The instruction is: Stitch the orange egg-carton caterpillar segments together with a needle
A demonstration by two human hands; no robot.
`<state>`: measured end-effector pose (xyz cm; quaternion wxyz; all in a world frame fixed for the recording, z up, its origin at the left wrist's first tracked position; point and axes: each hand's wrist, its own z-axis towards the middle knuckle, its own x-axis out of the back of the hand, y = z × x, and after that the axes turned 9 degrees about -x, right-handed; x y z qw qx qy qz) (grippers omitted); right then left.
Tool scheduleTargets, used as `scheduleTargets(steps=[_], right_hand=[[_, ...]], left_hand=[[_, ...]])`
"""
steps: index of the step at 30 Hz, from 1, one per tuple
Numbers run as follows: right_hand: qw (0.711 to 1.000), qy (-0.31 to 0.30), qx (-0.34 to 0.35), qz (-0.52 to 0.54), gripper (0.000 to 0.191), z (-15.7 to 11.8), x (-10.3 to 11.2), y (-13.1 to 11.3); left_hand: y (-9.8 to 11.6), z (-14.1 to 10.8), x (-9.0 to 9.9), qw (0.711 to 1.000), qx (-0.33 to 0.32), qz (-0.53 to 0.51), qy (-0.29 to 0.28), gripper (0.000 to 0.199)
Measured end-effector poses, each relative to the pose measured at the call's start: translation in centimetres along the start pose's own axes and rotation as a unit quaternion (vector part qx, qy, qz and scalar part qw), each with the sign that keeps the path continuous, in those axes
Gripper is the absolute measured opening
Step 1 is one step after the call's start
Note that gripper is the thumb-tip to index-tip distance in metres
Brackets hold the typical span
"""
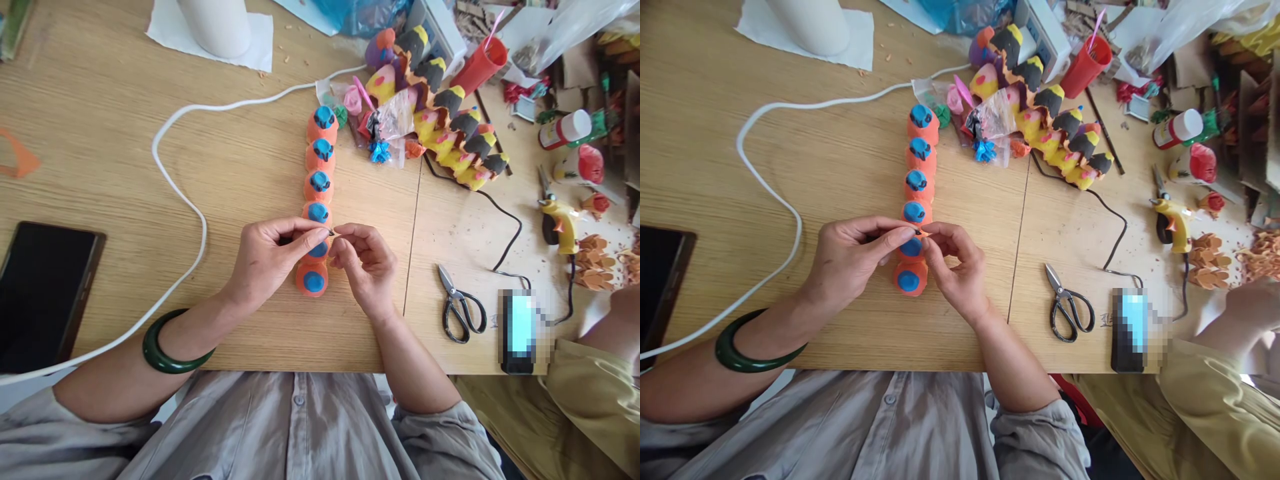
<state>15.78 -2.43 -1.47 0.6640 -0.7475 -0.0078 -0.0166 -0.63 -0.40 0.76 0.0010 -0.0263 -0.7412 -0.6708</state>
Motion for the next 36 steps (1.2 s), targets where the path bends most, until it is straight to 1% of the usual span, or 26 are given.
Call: scheduleTargets(steps=[4,9,13,18,23,27,31,36], right_hand=[[1.0,0.004,0.003,-0.007,0.024,0.12,0.04,0.11],[1.0,0.012,0.008,0.002,0.021,0.28,-0.05,0.33],[1.0,0.007,-0.001,-0.002,0.025,0.27,-0.09,0.29],[1.0,0.012,0.011,0.003,0.02,0.19,-0.1,0.33],[1.0,0.024,0.0,-0.001,0.025,0.34,-0.16,0.49],[1.0,0.024,0.0,0.008,0.024,0.49,-0.15,0.6],[1.0,0.023,0.005,0.008,0.023,0.49,-0.08,0.64],[1.0,0.013,-0.005,-0.002,0.027,0.33,-0.05,0.37]], left_hand=[[0.12,0.14,0.03,1.0,0.008,-0.007,0.008,0.021],[-0.05,0.1,-0.1,1.0,-0.001,-0.009,0.011,0.019],[0.03,-0.15,-0.22,0.999,-0.017,0.022,0.017,0.02],[0.51,-0.31,-0.24,0.998,-0.034,0.059,0.008,0.02],[0.71,-0.01,-0.09,0.999,-0.027,0.033,0.007,0.023],[0.61,0.05,0.07,0.999,-0.033,0.035,-0.004,0.02],[0.34,-0.11,0.05,0.997,-0.041,0.064,-0.018,0.023],[0.16,-0.01,0.07,0.995,-0.053,0.085,-0.009,0.02]])
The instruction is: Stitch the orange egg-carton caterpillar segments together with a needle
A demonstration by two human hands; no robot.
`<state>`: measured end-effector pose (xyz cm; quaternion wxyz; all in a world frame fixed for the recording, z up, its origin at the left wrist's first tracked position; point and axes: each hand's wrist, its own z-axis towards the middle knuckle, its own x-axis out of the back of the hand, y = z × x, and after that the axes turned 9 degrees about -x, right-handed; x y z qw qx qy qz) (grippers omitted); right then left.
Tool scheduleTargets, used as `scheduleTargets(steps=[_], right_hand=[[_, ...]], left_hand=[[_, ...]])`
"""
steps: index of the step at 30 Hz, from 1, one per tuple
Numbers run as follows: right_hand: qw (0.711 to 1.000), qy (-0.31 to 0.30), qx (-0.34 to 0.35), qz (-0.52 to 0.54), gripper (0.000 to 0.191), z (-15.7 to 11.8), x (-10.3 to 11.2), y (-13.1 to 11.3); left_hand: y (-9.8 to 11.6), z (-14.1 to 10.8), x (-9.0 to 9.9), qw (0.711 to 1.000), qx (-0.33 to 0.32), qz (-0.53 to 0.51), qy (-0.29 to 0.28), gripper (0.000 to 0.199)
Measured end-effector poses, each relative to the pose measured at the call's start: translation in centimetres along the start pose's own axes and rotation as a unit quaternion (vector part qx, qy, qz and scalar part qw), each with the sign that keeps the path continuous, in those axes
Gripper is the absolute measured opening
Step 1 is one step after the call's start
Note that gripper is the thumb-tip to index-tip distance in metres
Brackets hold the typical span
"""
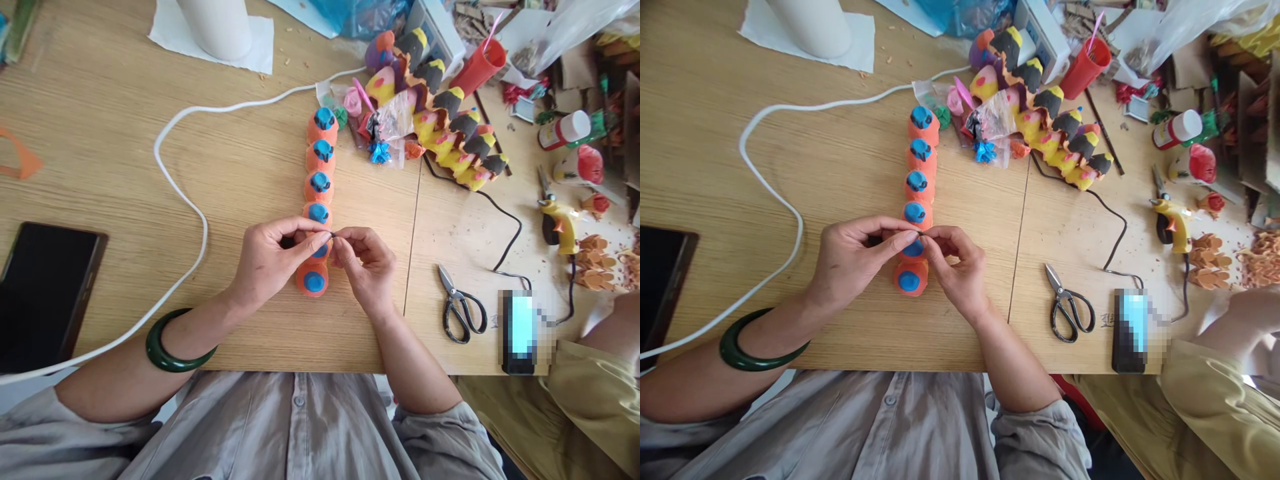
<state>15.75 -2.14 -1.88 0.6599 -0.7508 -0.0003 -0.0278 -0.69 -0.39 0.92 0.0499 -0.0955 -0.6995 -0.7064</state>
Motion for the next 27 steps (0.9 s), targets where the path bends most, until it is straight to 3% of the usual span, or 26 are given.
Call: scheduleTargets(steps=[5,11,27], right_hand=[[1.0,0.012,-0.002,-0.002,0.027,0.2,0.1,-0.1],[0.999,0.015,-0.009,0.028,0.028,1.0,0.2,0.3],[1.0,0.014,-0.019,0.015,0.035,1.1,0.2,0.4]], left_hand=[[-0.2,1.2,1.0,1.0,0.001,0.014,0.026,0.016],[-1.2,2.8,2.2,0.999,0.032,-0.019,0.009,0.007],[-1.7,2.9,2.2,1.0,0.024,0.006,-0.004,0.01]])
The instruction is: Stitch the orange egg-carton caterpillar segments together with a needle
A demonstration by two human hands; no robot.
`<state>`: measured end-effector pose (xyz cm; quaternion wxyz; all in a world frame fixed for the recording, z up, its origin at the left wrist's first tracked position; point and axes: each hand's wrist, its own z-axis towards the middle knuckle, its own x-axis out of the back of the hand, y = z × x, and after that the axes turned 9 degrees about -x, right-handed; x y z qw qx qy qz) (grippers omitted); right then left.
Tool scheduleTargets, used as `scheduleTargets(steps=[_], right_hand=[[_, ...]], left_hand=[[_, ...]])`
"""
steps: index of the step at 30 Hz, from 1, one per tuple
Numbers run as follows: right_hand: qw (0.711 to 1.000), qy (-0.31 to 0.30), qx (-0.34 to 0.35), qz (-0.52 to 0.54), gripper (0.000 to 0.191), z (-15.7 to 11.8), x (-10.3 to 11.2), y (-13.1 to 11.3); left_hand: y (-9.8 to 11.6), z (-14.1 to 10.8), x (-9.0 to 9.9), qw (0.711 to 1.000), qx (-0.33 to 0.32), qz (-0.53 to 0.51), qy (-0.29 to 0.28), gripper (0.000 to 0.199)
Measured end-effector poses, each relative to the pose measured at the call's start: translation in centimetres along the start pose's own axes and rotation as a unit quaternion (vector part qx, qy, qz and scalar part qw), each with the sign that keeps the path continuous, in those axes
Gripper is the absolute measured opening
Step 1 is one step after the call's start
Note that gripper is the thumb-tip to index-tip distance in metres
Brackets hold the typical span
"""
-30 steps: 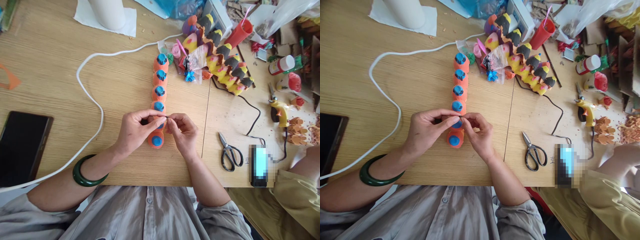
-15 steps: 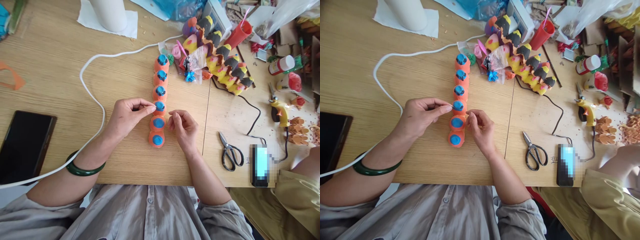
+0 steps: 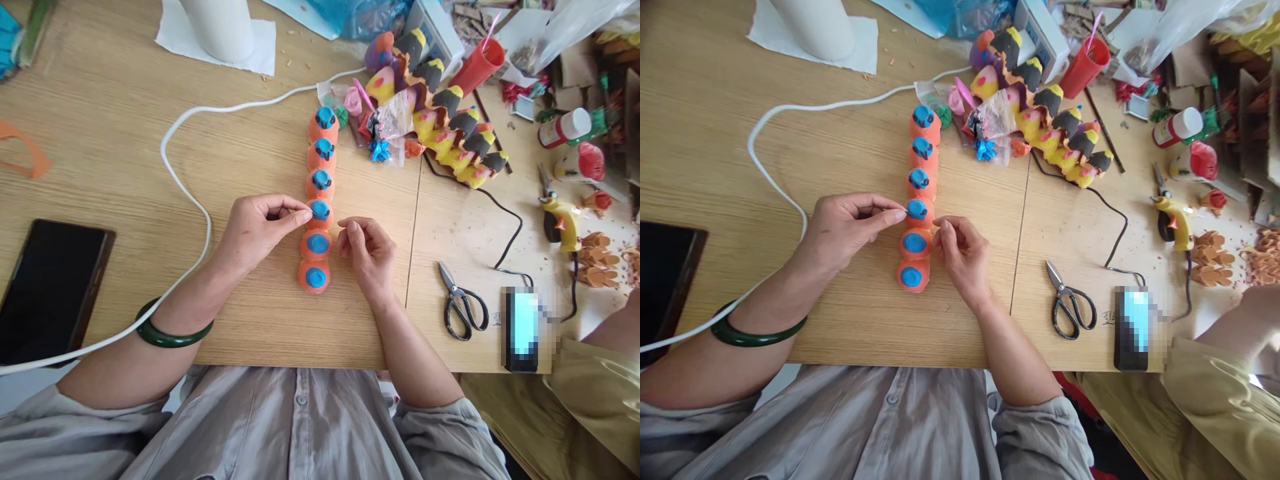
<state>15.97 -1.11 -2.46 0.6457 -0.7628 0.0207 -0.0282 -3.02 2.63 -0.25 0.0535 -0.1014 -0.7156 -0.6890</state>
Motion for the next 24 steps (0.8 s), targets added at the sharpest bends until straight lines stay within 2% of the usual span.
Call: scheduleTargets(steps=[12,17,24], right_hand=[[1.0,-0.007,-0.011,-0.002,0.036,0.0,-0.1,0.2],[1.0,-0.013,-0.02,0.004,0.038,0.0,-0.2,0.2],[1.0,-0.014,-0.02,0.002,0.037,0.0,-0.1,0.2]], left_hand=[[-1.2,0.1,-0.5,0.999,-0.042,0.019,0.026,0.008],[-1.1,0.3,-0.7,0.998,-0.04,0.015,0.034,0.009],[-1.1,0.5,-0.4,0.999,-0.004,-0.038,0.011,0.016]])
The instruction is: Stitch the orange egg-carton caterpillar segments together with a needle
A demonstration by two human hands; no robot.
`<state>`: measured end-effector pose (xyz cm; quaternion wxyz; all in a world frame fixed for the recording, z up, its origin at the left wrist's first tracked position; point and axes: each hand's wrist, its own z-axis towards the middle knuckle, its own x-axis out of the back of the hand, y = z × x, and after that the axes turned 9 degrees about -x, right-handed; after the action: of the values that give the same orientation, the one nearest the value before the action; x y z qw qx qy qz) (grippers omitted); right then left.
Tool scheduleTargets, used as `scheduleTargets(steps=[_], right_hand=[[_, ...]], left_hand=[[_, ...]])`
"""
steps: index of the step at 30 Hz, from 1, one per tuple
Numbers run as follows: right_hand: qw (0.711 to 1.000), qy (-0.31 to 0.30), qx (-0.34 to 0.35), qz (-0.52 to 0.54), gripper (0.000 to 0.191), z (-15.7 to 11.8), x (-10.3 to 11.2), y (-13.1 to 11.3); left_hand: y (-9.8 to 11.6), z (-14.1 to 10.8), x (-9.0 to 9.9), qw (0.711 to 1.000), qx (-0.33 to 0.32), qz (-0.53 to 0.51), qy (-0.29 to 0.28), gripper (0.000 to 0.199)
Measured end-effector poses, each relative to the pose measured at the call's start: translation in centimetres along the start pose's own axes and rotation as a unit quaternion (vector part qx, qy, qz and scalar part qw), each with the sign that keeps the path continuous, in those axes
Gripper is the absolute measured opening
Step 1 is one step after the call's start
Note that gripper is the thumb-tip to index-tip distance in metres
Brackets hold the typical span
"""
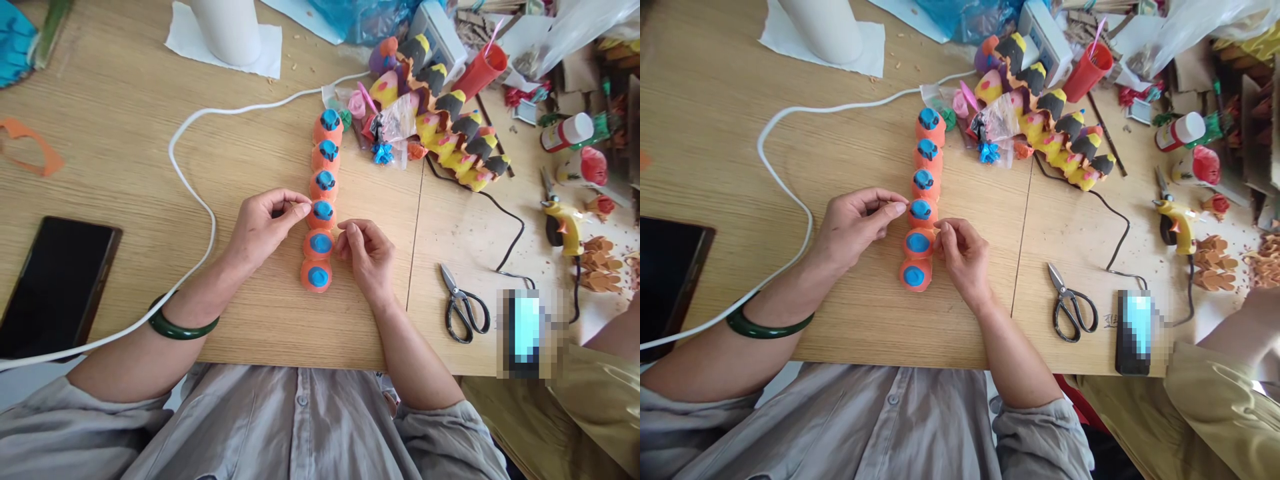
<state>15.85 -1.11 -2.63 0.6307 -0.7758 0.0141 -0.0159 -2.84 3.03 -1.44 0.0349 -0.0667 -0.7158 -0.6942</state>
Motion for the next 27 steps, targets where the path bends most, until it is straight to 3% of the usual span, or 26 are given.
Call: scheduleTargets(steps=[8,13,19,27], right_hand=[[1.0,-0.004,-0.003,0.013,0.033,-0.08,-0.07,0.02],[1.0,-0.004,-0.002,0.024,0.031,0.04,-0.08,0.22],[1.0,0.006,-0.004,-0.004,0.038,0.22,-0.12,0.3],[1.0,0.01,0.003,-0.013,0.038,0.35,-0.05,0.41]], left_hand=[[0.06,0.2,0.25,0.999,-0.006,0.034,-0.029,0.026],[-0.03,0.41,0.36,0.999,0.016,-0.002,-0.039,0.027],[-0.05,0.35,-0.01,0.998,-0.029,0.049,-0.017,0.027],[-0.31,0.61,0.11,0.999,-0.019,0.01,-0.028,0.023]])
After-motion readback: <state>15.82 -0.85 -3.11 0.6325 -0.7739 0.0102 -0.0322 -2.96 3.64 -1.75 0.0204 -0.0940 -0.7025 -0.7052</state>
